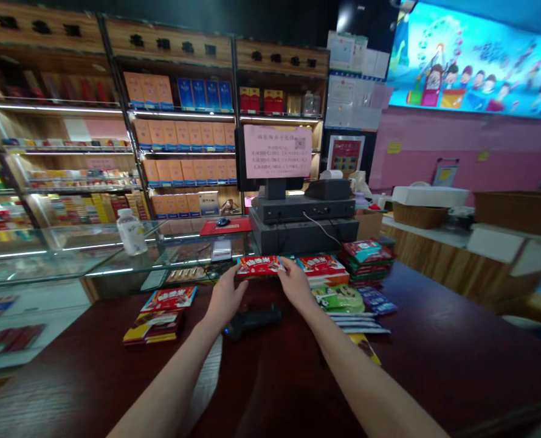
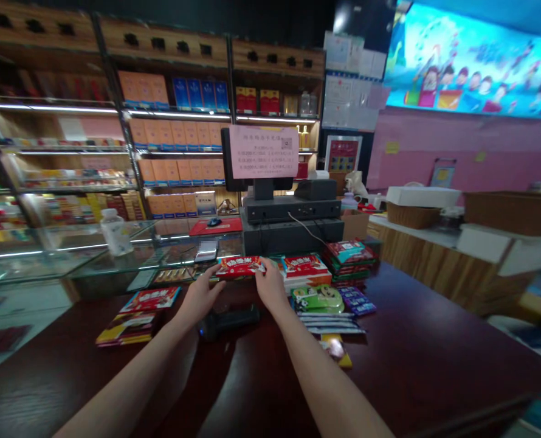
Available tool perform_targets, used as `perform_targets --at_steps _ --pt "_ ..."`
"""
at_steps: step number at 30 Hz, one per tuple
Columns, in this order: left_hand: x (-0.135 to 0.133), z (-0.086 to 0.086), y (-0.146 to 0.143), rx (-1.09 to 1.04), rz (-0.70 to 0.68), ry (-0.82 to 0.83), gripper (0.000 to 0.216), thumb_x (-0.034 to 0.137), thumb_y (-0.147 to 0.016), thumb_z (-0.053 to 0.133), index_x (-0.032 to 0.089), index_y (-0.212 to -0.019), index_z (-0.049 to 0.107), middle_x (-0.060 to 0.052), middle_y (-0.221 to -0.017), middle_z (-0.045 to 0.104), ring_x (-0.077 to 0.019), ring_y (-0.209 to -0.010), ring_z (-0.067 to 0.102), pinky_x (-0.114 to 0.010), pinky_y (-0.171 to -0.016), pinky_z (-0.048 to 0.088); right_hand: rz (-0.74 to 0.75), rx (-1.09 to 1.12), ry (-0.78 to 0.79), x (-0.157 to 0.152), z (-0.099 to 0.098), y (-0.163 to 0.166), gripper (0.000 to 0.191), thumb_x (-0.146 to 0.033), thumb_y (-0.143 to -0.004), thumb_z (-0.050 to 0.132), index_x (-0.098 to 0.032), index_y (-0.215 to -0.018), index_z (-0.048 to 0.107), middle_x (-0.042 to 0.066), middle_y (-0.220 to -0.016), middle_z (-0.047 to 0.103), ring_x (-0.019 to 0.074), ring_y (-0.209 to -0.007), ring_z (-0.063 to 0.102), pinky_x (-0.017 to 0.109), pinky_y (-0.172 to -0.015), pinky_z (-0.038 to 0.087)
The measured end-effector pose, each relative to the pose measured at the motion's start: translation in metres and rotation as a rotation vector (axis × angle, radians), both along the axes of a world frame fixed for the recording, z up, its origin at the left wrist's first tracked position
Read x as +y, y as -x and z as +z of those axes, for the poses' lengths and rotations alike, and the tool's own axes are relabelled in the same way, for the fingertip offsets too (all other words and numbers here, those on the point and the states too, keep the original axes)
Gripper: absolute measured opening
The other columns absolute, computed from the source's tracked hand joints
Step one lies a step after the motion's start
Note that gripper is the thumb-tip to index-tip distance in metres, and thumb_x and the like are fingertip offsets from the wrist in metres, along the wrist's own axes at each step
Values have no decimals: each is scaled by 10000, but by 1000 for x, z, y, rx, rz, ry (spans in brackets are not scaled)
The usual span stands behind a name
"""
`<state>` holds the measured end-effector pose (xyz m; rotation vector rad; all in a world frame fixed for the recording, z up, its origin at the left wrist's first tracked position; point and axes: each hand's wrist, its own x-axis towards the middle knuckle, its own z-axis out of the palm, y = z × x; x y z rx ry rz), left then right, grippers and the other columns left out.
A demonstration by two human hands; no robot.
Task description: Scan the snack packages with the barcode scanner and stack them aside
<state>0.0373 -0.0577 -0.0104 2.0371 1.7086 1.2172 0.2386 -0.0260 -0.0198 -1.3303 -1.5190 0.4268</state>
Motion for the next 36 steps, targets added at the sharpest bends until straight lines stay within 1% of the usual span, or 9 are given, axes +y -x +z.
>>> perform_targets --at_steps 4,9,12,15,22,26,29,33,36 --pt "-2 -3 29 16 53 -25 468 206 -847 592 160 -1313 572 -110 -1267 677 -237 -1183 633 -396 -1019 492 61 50 -28 4 -8 24 430 -149 -839 504 -183 -1242 649 102 -1242 699 242 -1157 659 404 -1052 485" --pt "-8 -5 62 35 73 -89 430 207 -874 542 182 -1302 585 -99 -1270 676 -237 -1204 622 -413 -1034 488 161 156 -40 2 -15 47 489 -96 -777 496 -200 -1231 642 75 -1209 717 211 -1126 679 378 -1029 513" --pt "-12 -6 76 45 92 -134 398 225 -880 535 196 -1267 620 -102 -1288 667 -250 -1248 595 -441 -1069 460 209 216 -63 1 -19 56 498 -96 -745 502 -183 -1216 641 86 -1188 724 211 -1104 687 380 -1009 529" --pt "-12 -12 86 41 106 -173 372 232 -885 523 220 -1236 646 -95 -1294 667 -256 -1253 592 -459 -1072 457 235 273 -86 0 -25 63 494 -104 -722 507 -197 -1185 650 75 -1163 733 210 -1089 693 384 -992 542" --pt "-7 -40 95 -4 184 -302 344 256 -902 512 232 -1206 670 -88 -1282 673 -252 -1227 598 -472 -1071 448 318 372 -78 -1 -40 74 373 -184 -744 571 -201 -1097 688 81 -1109 749 237 -1035 709 414 -966 550" --pt "-7 -53 97 10 204 -320 331 295 -931 494 254 -1207 672 -78 -1261 681 -255 -1218 595 -483 -1044 455 313 341 -72 0 -44 72 336 -239 -782 592 -213 -1097 706 74 -1096 752 245 -1014 712 419 -950 550" --pt "-9 -57 98 18 194 -328 329 314 -937 503 256 -1216 666 -75 -1240 689 -256 -1220 587 -484 -1051 442 272 310 -69 -1 -42 71 308 -290 -802 603 -219 -1080 716 69 -1083 757 253 -1009 711 407 -925 554" --pt "-12 -55 98 19 187 -348 326 336 -941 508 264 -1225 650 -70 -1221 692 -260 -1207 585 -492 -1057 429 258 286 -65 -7 -36 71 282 -362 -846 590 -222 -1053 722 64 -1071 758 250 -1004 706 382 -912 545" --pt "-14 -52 94 0 158 -356 385 317 -942 507 273 -1318 579 -77 -1260 655 -247 -1190 581 -478 -1056 434 236 263 -83 -12 -32 71 284 -391 -873 573 -226 -1048 724 57 -1068 760 245 -994 705 367 -904 537"
